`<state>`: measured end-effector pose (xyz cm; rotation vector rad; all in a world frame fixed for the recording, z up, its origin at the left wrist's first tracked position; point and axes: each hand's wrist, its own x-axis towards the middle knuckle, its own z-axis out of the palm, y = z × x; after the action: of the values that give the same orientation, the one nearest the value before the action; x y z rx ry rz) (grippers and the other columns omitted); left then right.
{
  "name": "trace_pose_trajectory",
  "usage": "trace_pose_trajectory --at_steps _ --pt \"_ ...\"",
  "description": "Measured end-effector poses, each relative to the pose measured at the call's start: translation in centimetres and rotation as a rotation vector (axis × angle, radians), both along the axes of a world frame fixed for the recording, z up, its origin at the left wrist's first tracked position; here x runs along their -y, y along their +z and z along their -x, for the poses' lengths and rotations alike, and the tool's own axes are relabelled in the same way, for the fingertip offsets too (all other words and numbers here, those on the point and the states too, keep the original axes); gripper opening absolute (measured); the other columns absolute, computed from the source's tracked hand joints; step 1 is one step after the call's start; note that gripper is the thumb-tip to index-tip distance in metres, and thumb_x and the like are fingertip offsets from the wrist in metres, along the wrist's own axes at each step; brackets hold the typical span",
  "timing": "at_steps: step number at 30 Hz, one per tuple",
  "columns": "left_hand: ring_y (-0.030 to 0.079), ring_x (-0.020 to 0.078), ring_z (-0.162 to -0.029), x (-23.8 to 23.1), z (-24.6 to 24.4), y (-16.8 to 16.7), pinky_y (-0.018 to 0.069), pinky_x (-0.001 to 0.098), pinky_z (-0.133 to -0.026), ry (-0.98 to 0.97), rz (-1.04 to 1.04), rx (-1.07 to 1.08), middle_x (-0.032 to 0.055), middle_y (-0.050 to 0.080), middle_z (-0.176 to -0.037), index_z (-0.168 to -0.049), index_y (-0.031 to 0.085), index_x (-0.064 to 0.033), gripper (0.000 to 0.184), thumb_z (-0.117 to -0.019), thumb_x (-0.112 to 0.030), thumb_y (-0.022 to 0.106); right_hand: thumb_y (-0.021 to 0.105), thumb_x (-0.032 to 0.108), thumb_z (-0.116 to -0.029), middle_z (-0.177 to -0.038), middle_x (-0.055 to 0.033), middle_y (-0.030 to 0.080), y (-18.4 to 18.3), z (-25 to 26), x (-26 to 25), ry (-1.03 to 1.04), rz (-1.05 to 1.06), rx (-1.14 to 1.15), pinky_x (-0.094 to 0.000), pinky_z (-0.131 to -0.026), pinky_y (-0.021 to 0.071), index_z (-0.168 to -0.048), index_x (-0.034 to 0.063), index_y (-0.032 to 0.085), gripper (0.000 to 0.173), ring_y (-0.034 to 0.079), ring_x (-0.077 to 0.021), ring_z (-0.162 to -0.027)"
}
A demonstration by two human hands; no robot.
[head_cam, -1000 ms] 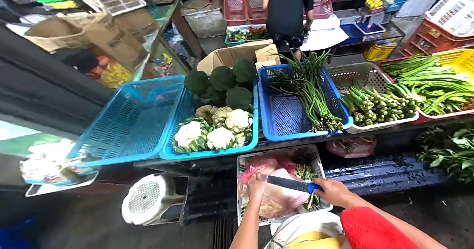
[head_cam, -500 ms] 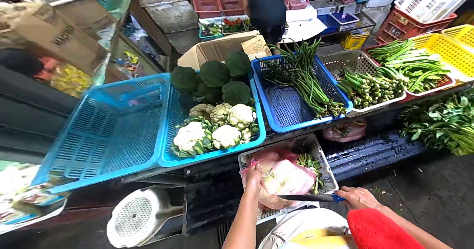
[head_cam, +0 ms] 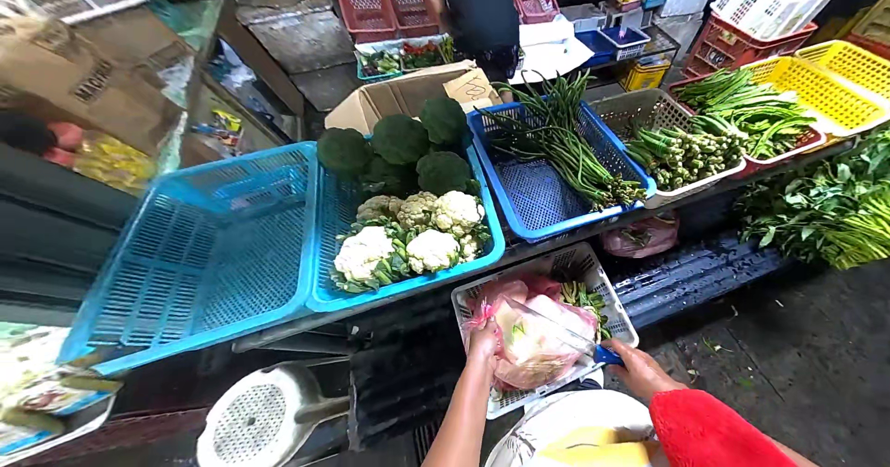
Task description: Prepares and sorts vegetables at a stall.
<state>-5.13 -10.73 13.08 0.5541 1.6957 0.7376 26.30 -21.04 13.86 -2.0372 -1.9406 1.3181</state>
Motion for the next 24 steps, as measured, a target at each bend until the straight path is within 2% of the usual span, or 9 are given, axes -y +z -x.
trace_pose_trajectory --at_steps 3,7,10,12,14,16,19,21,24 --pt "0.058 0.0206 -0.083 0.9 -0.3 0.0 0.0514 0.0398 -0.074 0.002 -0.012 0.006 0.0149 0.060 -0.102 -0.128 0.059 -0.0010 0.038 -0.1117 -0.031 0.041 0.066 0.017 -0.0980 -0.125 -0.0213 0.067 -3.6 3.9 -0.9 0.006 0.029 -0.193 -0.0564 -0.101 0.0519 -0.145 0.0081 0.049 0.051 0.068 -0.0365 -0.112" --pt "0.060 0.0229 -0.091 1.8 0.3 0.5 0.0527 0.0415 -0.079 0.004 -0.004 -0.002 0.0183 0.062 -0.112 -0.135 0.056 -0.0008 0.041 -0.1118 -0.031 0.041 0.064 0.015 -0.0994 -0.120 -0.0230 0.067 -4.7 8.9 -3.1 0.034 0.092 -0.312 -0.0550 -0.093 0.0559 -0.145 0.0068 0.043 0.051 0.070 -0.0367 -0.103" --pt "0.052 0.0142 -0.067 2.3 1.1 0.5 0.0453 0.0305 -0.058 0.060 -0.008 0.020 0.0089 0.056 -0.089 -0.129 0.059 -0.0036 0.034 -0.1114 -0.029 0.043 0.063 0.014 -0.0995 -0.125 -0.0230 0.066 -4.9 9.9 -3.8 0.119 0.026 -0.258 -0.0533 -0.101 0.0519 -0.144 0.0046 0.045 0.048 0.067 -0.0366 -0.114" --pt "0.050 0.0126 -0.061 2.8 1.8 0.5 0.0443 0.0285 -0.054 0.096 -0.013 0.097 0.0067 0.054 -0.084 -0.126 0.058 -0.0034 0.032 -0.1114 -0.027 0.042 0.062 0.013 -0.0999 -0.130 -0.0238 0.063 -4.8 8.8 -2.9 0.165 0.001 -0.220 -0.0524 -0.106 0.0491 -0.143 0.0017 0.048 0.047 0.064 -0.0369 -0.120" --pt "0.045 0.0098 -0.053 3.0 2.1 0.3 0.0393 0.0248 -0.046 0.143 -0.022 0.138 0.0045 0.051 -0.076 -0.120 0.058 -0.0039 0.028 -0.1112 -0.026 0.043 0.063 0.012 -0.0997 -0.134 -0.0252 0.061 -5.4 7.2 -1.8 0.182 0.037 -0.163 -0.0550 -0.107 0.0476 -0.145 0.0012 0.048 0.048 0.062 -0.0393 -0.123" --pt "0.043 0.0090 -0.049 3.0 2.3 0.1 0.0376 0.0236 -0.043 0.157 -0.029 0.166 0.0047 0.051 -0.074 -0.120 0.058 -0.0037 0.028 -0.1113 -0.026 0.043 0.063 0.013 -0.0989 -0.132 -0.0254 0.063 -6.0 6.3 -1.2 0.181 0.076 -0.132 -0.0569 -0.107 0.0474 -0.146 0.0029 0.048 0.050 0.063 -0.0406 -0.122" --pt "0.039 0.0083 -0.047 3.0 2.1 -0.4 0.0344 0.0228 -0.041 0.116 -0.025 0.151 0.0022 0.047 -0.069 -0.115 0.058 -0.0051 0.028 -0.1112 -0.028 0.043 0.064 0.015 -0.0992 -0.129 -0.0243 0.064 -6.2 7.7 -2.4 0.198 0.048 -0.176 -0.0568 -0.105 0.0491 -0.145 0.0044 0.046 0.051 0.064 -0.0394 -0.119" --pt "0.041 0.0096 -0.050 3.1 2.2 -0.2 0.0363 0.0246 -0.045 0.080 -0.020 0.143 0.0025 0.047 -0.071 -0.117 0.059 -0.0049 0.028 -0.1110 -0.028 0.044 0.063 0.015 -0.1008 -0.130 -0.0247 0.063 -5.0 9.6 -4.3 0.238 0.030 -0.210 -0.0553 -0.106 0.0487 -0.146 0.0036 0.044 0.050 0.064 -0.0389 -0.120" --pt "0.040 0.0084 -0.047 3.4 2.8 0.2 0.0372 0.0236 -0.042 0.054 -0.022 0.142 0.0005 0.045 -0.066 -0.113 0.058 -0.0063 0.026 -0.1111 -0.028 0.043 0.062 0.010 -0.0996 -0.131 -0.0251 0.063 -4.5 10.5 -5.8 0.289 0.021 -0.201 -0.0565 -0.105 0.0486 -0.145 0.0038 0.044 0.050 0.063 -0.0402 -0.121"
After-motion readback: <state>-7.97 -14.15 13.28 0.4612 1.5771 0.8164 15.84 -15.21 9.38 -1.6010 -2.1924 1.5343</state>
